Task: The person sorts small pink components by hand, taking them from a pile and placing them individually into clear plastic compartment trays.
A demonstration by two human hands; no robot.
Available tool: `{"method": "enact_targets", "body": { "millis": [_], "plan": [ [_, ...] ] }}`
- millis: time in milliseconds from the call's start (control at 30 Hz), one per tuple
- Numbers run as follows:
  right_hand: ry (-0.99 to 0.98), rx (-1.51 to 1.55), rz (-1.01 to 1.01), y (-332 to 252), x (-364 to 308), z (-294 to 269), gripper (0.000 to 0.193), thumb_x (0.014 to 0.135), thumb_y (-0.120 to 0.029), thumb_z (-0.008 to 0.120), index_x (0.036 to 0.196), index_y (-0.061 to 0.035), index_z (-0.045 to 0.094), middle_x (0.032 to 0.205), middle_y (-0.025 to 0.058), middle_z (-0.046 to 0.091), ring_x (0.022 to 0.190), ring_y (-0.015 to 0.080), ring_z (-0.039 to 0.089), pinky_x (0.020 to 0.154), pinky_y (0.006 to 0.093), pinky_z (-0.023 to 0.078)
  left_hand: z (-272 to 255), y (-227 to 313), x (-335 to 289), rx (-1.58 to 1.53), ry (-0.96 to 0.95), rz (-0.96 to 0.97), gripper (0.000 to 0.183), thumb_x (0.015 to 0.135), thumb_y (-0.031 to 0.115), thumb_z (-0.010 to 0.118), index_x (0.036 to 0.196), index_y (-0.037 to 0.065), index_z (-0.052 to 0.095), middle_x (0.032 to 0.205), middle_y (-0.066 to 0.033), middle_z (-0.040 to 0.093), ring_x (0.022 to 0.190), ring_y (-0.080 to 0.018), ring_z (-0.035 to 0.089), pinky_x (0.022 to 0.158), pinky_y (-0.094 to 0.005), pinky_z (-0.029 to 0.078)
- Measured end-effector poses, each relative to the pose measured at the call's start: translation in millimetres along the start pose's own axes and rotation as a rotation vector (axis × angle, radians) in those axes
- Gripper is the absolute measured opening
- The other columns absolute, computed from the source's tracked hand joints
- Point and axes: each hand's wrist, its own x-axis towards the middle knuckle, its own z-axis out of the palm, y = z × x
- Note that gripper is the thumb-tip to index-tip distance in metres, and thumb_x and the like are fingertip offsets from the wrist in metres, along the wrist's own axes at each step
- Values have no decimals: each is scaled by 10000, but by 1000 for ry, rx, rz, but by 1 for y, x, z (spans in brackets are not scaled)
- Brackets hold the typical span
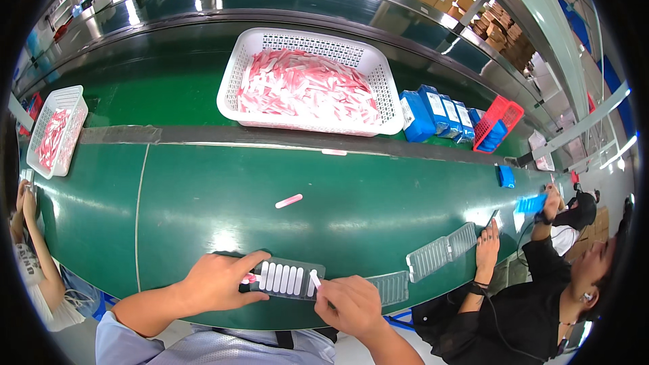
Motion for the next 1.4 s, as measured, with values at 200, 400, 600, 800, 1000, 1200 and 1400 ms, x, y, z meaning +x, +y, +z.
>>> {"method": "enact_targets", "body": {
  "millis": [200, 400, 600, 800, 1000, 1200, 1400],
  "plan": [
    [153, 483, 678, 5, -32, 7, 33, 873, 37, 715, 896, 53, 732, 720, 82, 734, 584, 91, 649, 511, 234, 473, 4, -4, -1, -17, 12, 37, 659, 782, 340, 827, 1313, 74, 541, 769, -119, 720, 665, -333, 698, 576, -430, 549],
    [78, 497, 758, 5, -24, -2, 39, 847, 21, 749, 883, 7, 743, 663, 17, 673, 539, 88, 610, 486, 253, 437, 4, -4, -3, -16, 7, 26, 655, 781, 328, 824, 1315, 72, 545, 783, -121, 727, 670, -332, 701, 584, -428, 556],
    [-293, -274, -194, 3, -13, 3, 196, 738, -96, 825, 913, -104, 740, 614, -40, 484, 534, 155, 467, 505, 324, 356, 3, -4, -2, -23, 9, 24, 659, 776, 327, 827, 1316, 75, 544, 794, -122, 731, 677, -327, 707, 587, -422, 560],
    [-467, -248, -116, 1, -11, -9, 389, 746, -398, 842, 1024, -146, 743, 667, -50, 466, 628, 144, 473, 594, 316, 353, 2, -1, -1, 8, -2, 14, 652, 778, 347, 829, 1300, 78, 547, 789, -119, 730, 678, -332, 707, 585, -418, 558],
    [-447, -246, -39, 4, -16, -17, 503, 736, -462, 838, 1139, -185, 718, 780, -21, 521, 703, 177, 515, 688, 354, 386, 3, 3, 7, 66, -21, -4, 681, 753, 419, 849, 1295, 118, 568, 759, -92, 717, 661, -313, 704, 587, -408, 548],
    [-42, -359, 229, 33, -44, -68, 683, 680, -444, 864, 1220, -77, 661, 1140, 95, 656, 1022, 308, 624, 854, 449, 441, 5, 18, 27, 140, -18, -63, 697, 729, 470, 858, 1280, 123, 607, 759, -129, 717, 672, -347, 712, 635, -413, 568],
    [-131, -389, 624, 66, -105, -109, 903, 710, -549, 840, 1419, -65, 559, 1578, 279, 359, 1478, 486, 296, 1185, 608, 228, 28, 31, 127, 191, 166, 152, 688, 777, 454, 818, 1303, 73, 592, 841, -174, 733, 761, -401, 708, 715, -476, 569]
  ]
}}
